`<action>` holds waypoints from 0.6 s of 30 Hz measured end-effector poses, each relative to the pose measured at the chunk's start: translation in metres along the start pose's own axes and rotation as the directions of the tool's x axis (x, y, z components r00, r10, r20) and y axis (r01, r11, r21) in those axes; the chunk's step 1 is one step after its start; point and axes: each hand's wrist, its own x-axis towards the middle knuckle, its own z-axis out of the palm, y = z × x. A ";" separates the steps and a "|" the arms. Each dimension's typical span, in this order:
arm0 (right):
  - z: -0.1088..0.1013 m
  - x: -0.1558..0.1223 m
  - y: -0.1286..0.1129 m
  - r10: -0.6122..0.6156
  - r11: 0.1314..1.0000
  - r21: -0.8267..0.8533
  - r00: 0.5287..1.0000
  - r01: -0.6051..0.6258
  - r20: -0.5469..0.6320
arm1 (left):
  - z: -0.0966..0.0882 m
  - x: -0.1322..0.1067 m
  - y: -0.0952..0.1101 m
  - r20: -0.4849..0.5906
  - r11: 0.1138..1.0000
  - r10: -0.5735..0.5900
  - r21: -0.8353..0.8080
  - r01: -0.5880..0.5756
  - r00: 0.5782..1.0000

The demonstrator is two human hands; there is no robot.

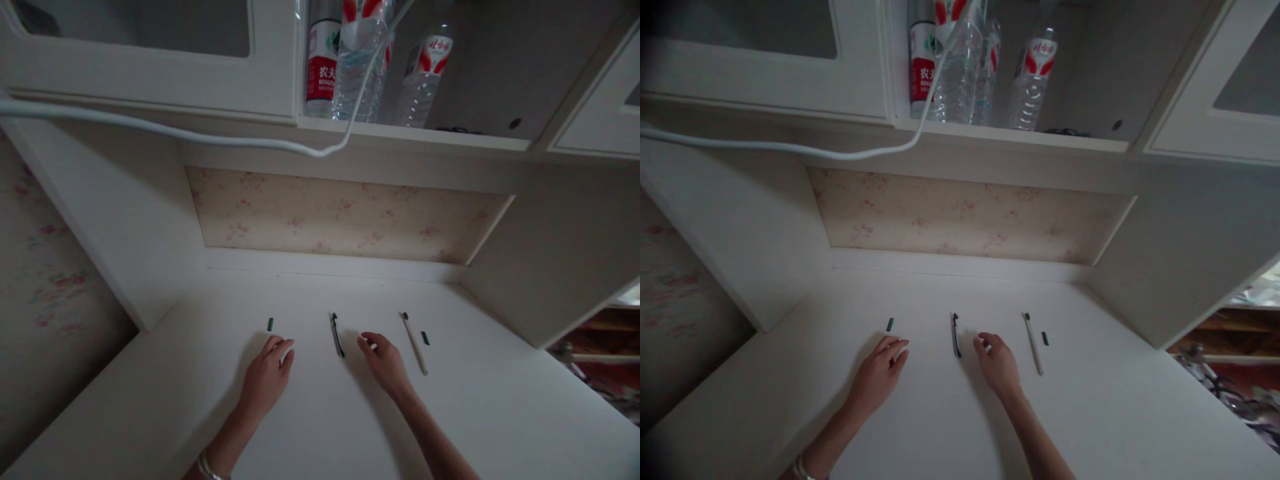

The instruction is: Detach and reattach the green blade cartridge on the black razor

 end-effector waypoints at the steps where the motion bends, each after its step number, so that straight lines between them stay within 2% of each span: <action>1: 0.008 -0.001 -0.010 -0.019 1.000 0.001 1.000 0.019 0.013 | -0.004 0.003 -0.003 0.003 1.000 -0.006 0.013 0.006 1.000; 4: 0.028 0.001 -0.032 -0.035 0.999 -0.020 0.999 0.035 0.026 | -0.020 0.014 -0.020 -0.007 0.999 -0.009 0.041 0.010 1.000; 9: 0.047 0.011 -0.051 0.027 0.996 -0.091 1.000 -0.027 -0.007 | -0.038 0.040 -0.063 0.062 0.999 0.032 0.003 -0.033 0.998; 13: 0.055 0.011 -0.058 0.078 0.988 -0.126 0.995 -0.084 -0.058 | -0.039 0.055 -0.090 0.175 0.998 0.001 0.054 -0.011 0.985; 18: 0.057 0.005 -0.062 0.052 0.993 -0.104 0.995 -0.061 -0.087 | -0.036 0.073 -0.101 0.261 0.996 0.034 0.066 -0.054 0.965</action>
